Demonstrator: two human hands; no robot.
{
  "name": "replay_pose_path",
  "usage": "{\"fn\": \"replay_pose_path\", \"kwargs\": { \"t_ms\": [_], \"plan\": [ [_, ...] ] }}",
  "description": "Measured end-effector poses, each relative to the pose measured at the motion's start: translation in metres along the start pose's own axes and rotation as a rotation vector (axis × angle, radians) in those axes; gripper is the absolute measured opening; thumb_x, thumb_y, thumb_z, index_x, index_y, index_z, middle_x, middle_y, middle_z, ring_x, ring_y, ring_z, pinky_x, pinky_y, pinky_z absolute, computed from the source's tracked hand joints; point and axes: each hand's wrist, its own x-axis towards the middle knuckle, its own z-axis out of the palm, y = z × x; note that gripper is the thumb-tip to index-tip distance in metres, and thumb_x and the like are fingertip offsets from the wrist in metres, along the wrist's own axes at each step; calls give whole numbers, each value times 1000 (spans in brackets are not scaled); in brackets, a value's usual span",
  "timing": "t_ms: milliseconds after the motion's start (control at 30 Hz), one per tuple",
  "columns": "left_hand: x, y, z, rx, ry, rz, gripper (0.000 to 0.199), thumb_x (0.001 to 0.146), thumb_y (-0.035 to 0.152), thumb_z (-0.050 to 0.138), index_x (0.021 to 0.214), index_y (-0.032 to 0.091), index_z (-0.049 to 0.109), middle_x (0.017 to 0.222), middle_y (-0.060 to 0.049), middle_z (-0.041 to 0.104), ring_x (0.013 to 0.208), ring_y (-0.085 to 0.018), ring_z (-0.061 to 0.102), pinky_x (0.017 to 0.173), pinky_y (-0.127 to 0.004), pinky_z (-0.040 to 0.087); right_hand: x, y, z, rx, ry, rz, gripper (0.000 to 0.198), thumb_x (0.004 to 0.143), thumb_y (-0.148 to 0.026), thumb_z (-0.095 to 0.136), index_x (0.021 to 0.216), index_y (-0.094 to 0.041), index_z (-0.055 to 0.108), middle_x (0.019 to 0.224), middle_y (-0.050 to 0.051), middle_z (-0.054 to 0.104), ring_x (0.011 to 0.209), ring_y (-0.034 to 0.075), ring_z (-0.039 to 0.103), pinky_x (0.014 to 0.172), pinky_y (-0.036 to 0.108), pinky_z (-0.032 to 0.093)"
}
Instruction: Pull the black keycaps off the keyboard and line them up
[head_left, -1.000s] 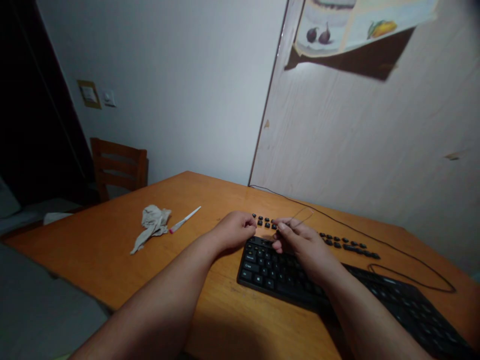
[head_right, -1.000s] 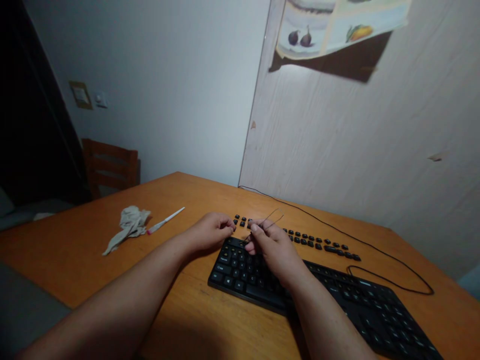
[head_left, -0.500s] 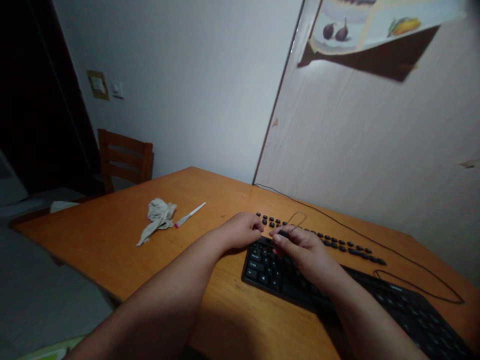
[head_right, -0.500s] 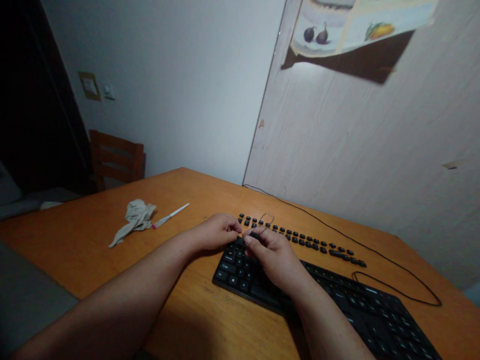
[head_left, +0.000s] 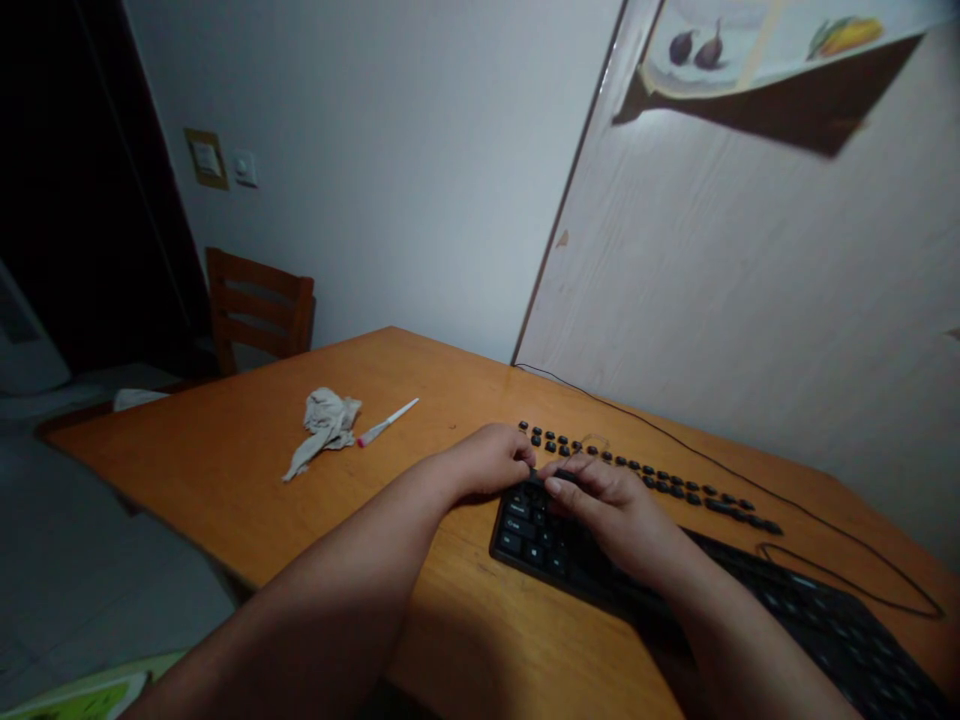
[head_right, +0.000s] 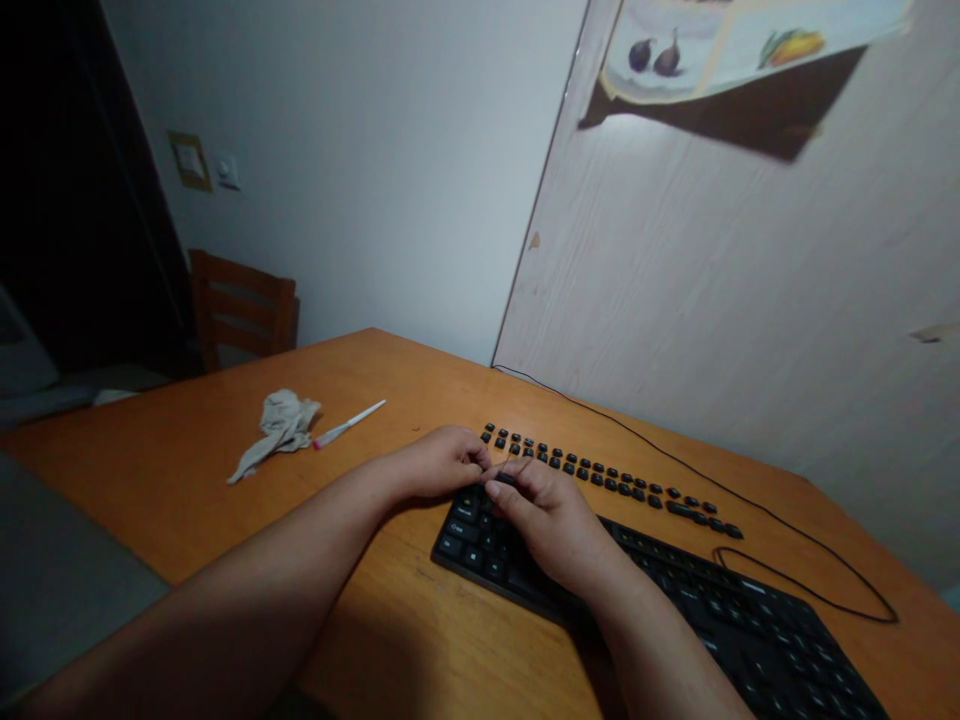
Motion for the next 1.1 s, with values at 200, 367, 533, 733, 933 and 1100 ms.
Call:
{"fn": "replay_pose_path", "kwargs": {
  "t_ms": [200, 367, 533, 733, 933, 1100],
  "plan": [
    [2, -5, 4, -18, -9, -1, 21, 74, 25, 55, 80, 16, 73, 67, 1, 66, 65, -13, 53, 55, -22, 33, 1, -4, 0, -134, 17, -157, 18, 89, -33, 59, 96, -23, 72, 92, 4, 69, 90, 20, 62, 85, 35, 47],
    [0, -2, 3, -48, -10, -23, 21, 74, 26, 56, 79, 16, 73, 69, 0, 66, 66, -14, 54, 56, -22, 35, 0, -10, 2, -139, -14, -116, 20, 90, -36, 57, 96, -24, 73, 91, 4, 69, 90, 20, 62, 85, 35, 47],
    [-1, 1, 2, -54, 2, -49, 19, 73, 23, 57, 80, 16, 72, 71, 0, 67, 69, -14, 55, 57, -21, 36, -3, -11, 8, -16, -56, 77, 26, 90, -42, 55, 101, -23, 68, 70, -1, 59, 59, 13, 53, 54, 25, 44],
    [-1, 1, 2, -66, -16, -37, 23, 74, 20, 52, 80, 16, 73, 71, 0, 67, 68, -14, 56, 57, -21, 37, -1, -3, 13, 102, -13, 188, 28, 88, -47, 56, 97, -21, 63, 67, -3, 54, 54, 11, 51, 51, 24, 45],
    [-2, -1, 3, -90, -8, -50, 26, 72, 19, 51, 86, 16, 73, 74, 0, 68, 69, -15, 57, 57, -22, 38, 1, -9, 8, 131, 68, 233, 35, 84, -54, 60, 92, -19, 60, 62, -4, 52, 50, 10, 47, 46, 22, 38],
    [-2, 3, 0, -81, -24, -49, 26, 70, 16, 49, 82, 16, 71, 68, 1, 65, 64, -13, 55, 54, -21, 35, 1, -10, 6, 64, 205, 208, 39, 84, -58, 57, 82, -19, 59, 57, -3, 53, 47, 10, 44, 42, 22, 32]
  ]
}}
